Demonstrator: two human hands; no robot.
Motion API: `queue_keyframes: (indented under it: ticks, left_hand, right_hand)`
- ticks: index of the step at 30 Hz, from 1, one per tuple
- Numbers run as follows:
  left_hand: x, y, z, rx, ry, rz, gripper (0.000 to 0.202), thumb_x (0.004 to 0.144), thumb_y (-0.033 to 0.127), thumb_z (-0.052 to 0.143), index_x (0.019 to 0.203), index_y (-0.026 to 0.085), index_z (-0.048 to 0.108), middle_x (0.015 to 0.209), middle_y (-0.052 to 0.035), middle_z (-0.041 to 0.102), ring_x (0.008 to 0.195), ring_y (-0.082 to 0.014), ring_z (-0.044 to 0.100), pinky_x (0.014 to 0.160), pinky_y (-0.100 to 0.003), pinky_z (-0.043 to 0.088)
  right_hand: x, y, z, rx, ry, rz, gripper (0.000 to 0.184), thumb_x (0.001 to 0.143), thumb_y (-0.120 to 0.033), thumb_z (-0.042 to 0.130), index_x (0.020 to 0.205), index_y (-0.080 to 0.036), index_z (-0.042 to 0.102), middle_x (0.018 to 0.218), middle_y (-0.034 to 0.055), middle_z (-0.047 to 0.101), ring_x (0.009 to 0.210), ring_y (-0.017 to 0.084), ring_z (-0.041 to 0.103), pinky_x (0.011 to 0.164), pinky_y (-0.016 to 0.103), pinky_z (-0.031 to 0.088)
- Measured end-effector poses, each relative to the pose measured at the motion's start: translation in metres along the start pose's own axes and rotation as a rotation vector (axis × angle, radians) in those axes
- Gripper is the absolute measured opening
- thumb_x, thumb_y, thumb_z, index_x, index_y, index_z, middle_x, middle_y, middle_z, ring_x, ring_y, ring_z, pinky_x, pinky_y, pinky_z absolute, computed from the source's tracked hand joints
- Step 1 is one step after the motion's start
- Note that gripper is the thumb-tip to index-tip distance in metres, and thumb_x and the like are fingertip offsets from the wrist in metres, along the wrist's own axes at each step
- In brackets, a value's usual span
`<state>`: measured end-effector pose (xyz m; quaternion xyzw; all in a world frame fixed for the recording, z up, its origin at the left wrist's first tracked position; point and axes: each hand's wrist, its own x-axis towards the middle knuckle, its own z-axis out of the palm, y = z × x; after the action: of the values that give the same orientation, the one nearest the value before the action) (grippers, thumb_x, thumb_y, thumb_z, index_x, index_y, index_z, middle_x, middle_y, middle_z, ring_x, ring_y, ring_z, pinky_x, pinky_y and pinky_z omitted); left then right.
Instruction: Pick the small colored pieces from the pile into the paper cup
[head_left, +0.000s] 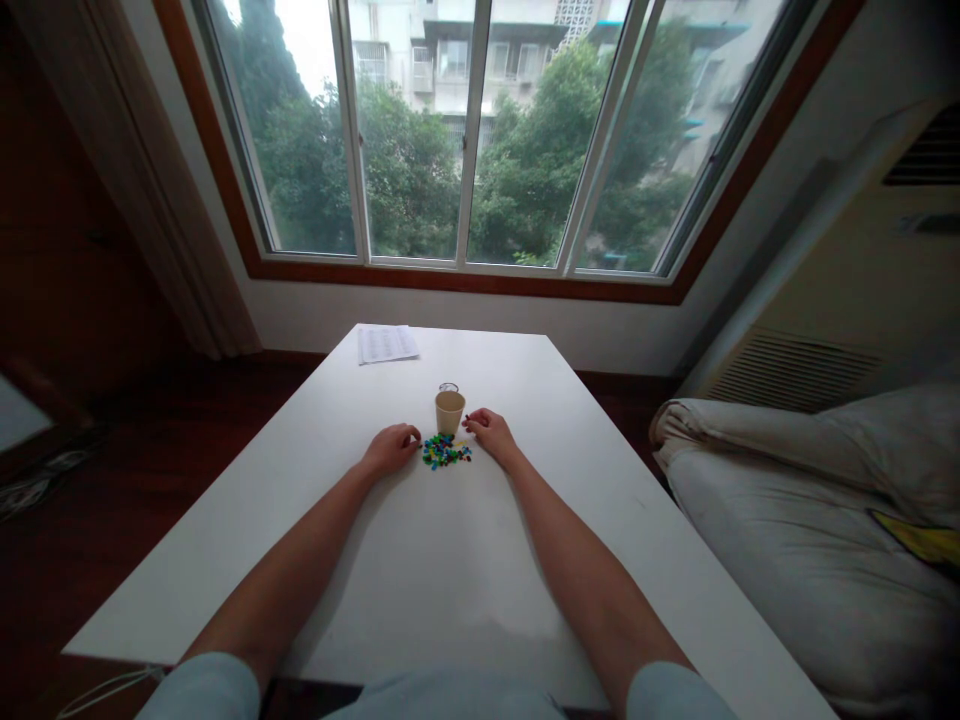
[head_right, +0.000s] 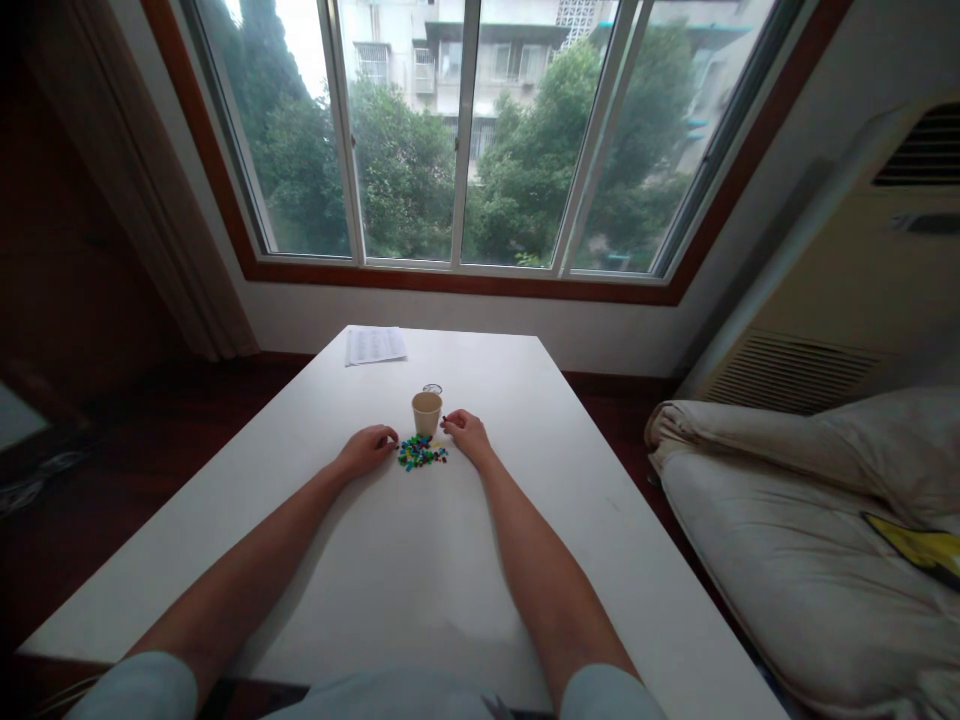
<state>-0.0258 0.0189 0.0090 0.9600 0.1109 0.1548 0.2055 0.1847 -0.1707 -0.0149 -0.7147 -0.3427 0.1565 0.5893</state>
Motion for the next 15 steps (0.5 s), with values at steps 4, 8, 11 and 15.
queue_keyframes:
  ticks: [4, 8, 11, 15]
  left_hand:
    - [0.000, -0.001, 0.001, 0.008, 0.001, -0.005, 0.021, 0.090, 0.032, 0.054, 0.098, 0.022, 0.071, 0.081, -0.0024, 0.062, 0.077, -0.0162, 0.054, 0.069, -0.026, 0.039]
    - [0.000, 0.000, 0.001, 0.008, 0.010, 0.006, 0.021, 0.090, 0.032, 0.053, 0.098, 0.022, 0.070, 0.081, -0.0022, 0.062, 0.075, -0.0159, 0.053, 0.068, -0.026, 0.038]
    - [-0.001, 0.001, 0.000, 0.008, 0.010, 0.005, 0.022, 0.090, 0.032, 0.053, 0.099, 0.022, 0.070, 0.080, -0.0021, 0.061, 0.075, -0.0158, 0.053, 0.068, -0.026, 0.038]
    - [-0.002, 0.002, 0.000, 0.012, 0.007, 0.005, 0.022, 0.090, 0.032, 0.053, 0.099, 0.022, 0.070, 0.080, -0.0020, 0.061, 0.075, -0.0160, 0.053, 0.068, -0.026, 0.038]
  right_hand:
    - [0.003, 0.003, 0.000, 0.089, 0.012, 0.005, 0.028, 0.071, -0.040, 0.065, 0.089, -0.020, 0.062, 0.088, 0.0049, 0.075, 0.075, 0.017, 0.067, 0.062, 0.026, 0.048]
    - [0.006, -0.010, -0.005, 0.083, 0.111, -0.038, 0.033, 0.071, -0.045, 0.068, 0.090, -0.019, 0.062, 0.086, 0.0054, 0.074, 0.076, 0.018, 0.067, 0.066, 0.028, 0.051]
    - [0.009, -0.028, -0.007, -0.010, 0.243, -0.087, 0.035, 0.074, -0.049, 0.067, 0.093, -0.020, 0.064, 0.088, 0.0063, 0.074, 0.080, 0.021, 0.068, 0.070, 0.032, 0.054]
    - [0.009, -0.052, -0.001, -0.081, 0.324, -0.202, 0.033, 0.080, -0.050, 0.063, 0.094, -0.020, 0.066, 0.093, 0.0062, 0.074, 0.082, 0.020, 0.067, 0.077, 0.033, 0.055]
